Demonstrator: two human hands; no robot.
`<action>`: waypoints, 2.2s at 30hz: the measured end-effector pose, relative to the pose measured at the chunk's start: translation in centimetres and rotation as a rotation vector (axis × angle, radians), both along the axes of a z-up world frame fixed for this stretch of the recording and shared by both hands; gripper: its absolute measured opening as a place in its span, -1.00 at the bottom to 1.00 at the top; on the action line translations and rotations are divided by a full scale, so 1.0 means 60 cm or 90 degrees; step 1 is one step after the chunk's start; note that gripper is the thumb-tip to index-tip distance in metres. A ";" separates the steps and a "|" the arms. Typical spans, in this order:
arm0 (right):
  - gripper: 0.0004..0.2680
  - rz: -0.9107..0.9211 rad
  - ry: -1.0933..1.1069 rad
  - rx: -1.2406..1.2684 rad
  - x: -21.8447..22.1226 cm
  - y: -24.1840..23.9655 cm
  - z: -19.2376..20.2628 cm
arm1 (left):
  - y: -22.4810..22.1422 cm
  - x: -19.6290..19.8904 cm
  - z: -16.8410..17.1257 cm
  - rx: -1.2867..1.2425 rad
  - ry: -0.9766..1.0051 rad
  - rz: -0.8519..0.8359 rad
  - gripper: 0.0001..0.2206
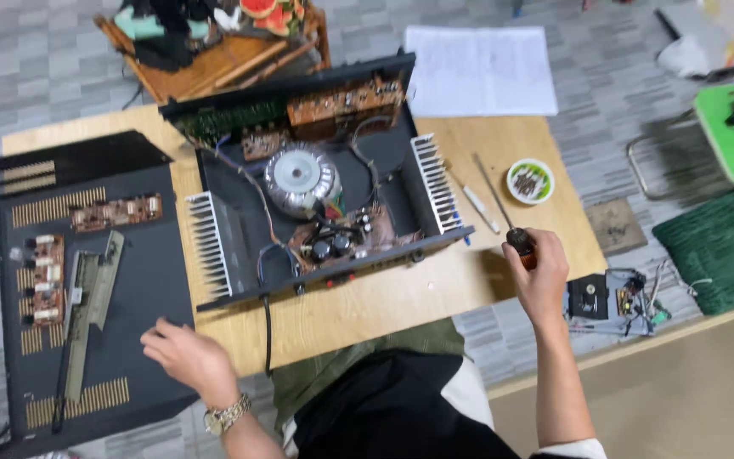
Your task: Disassemble an electronic amplifier by removing screws with a screwdriver
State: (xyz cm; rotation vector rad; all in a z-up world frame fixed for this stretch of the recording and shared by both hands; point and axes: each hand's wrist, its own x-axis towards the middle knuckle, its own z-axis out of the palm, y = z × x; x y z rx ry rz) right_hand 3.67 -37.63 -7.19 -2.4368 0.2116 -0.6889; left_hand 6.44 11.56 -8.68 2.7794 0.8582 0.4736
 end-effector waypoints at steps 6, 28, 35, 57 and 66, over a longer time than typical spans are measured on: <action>-0.75 -0.059 0.020 -0.064 0.015 -0.047 -0.072 | 0.012 -0.007 -0.018 -0.036 -0.013 -0.032 -0.82; -0.78 -0.140 0.052 -0.119 0.030 -0.060 -0.121 | 0.030 -0.009 -0.048 -0.049 -0.039 -0.050 -0.87; -0.78 -0.139 0.022 -0.147 0.030 -0.058 -0.125 | 0.030 -0.008 -0.051 -0.059 -0.045 -0.043 -0.85; -0.80 -0.155 -0.006 -0.166 0.030 -0.048 -0.115 | 0.032 -0.007 -0.043 -0.063 -0.045 -0.055 -0.81; -0.79 -0.153 -0.008 -0.166 0.030 -0.049 -0.116 | 0.034 -0.007 -0.048 -0.063 -0.040 -0.044 -0.83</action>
